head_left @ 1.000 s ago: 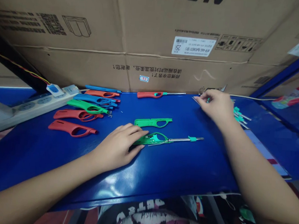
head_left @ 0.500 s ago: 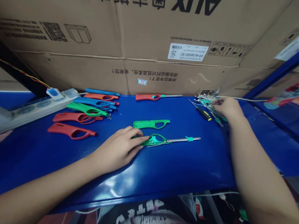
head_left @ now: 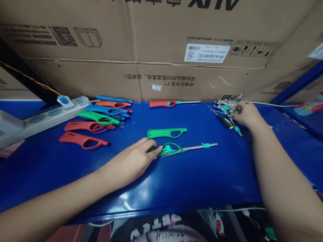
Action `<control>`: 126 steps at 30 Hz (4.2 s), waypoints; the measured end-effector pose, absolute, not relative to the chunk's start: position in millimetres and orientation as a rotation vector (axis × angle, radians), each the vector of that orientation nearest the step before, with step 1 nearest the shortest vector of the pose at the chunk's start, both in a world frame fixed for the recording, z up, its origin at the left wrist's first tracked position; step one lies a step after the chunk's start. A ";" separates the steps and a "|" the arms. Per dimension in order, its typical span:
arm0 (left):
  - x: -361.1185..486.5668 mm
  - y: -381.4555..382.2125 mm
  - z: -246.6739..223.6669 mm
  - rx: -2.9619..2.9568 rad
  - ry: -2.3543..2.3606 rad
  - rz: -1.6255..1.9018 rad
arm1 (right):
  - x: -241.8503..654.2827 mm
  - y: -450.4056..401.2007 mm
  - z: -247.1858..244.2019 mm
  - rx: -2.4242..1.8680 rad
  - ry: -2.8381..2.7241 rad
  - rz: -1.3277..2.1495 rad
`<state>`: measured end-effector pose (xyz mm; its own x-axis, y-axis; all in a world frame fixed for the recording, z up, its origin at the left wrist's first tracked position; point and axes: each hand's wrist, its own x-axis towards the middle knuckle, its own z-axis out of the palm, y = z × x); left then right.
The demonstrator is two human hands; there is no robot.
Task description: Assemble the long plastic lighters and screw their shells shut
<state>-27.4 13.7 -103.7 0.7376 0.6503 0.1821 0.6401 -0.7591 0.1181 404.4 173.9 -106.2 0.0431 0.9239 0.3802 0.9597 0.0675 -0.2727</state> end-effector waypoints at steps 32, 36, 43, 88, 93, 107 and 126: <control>-17.8 22.3 -111.3 1.560 1.090 0.900 | 225.9 54.6 -89.1 -0.784 -2.893 0.466; -15.7 22.4 -110.0 1.526 1.114 0.909 | 222.8 56.7 -95.0 -0.754 -2.825 0.523; -19.1 23.0 -110.6 1.587 1.165 0.885 | 220.9 64.2 -100.1 -0.862 -2.358 1.095; -20.8 23.7 -117.1 1.801 1.141 0.951 | 217.0 73.8 -111.5 -0.787 -2.011 1.482; -21.2 23.3 -117.4 1.809 1.143 0.950 | 217.9 74.3 -111.5 -0.802 -2.019 1.487; -18.4 19.8 -114.2 1.841 1.162 0.937 | 218.0 72.1 -111.1 -0.799 -2.088 1.471; -14.1 17.7 -114.0 1.827 1.177 0.946 | 217.0 71.6 -110.2 -0.824 -2.186 1.375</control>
<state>-14.1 17.7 -114.0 0.3027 0.9355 0.1822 0.3791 -0.2936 0.8776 217.0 71.6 -110.2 -0.7321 0.6798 0.0424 0.2560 0.3324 -0.9077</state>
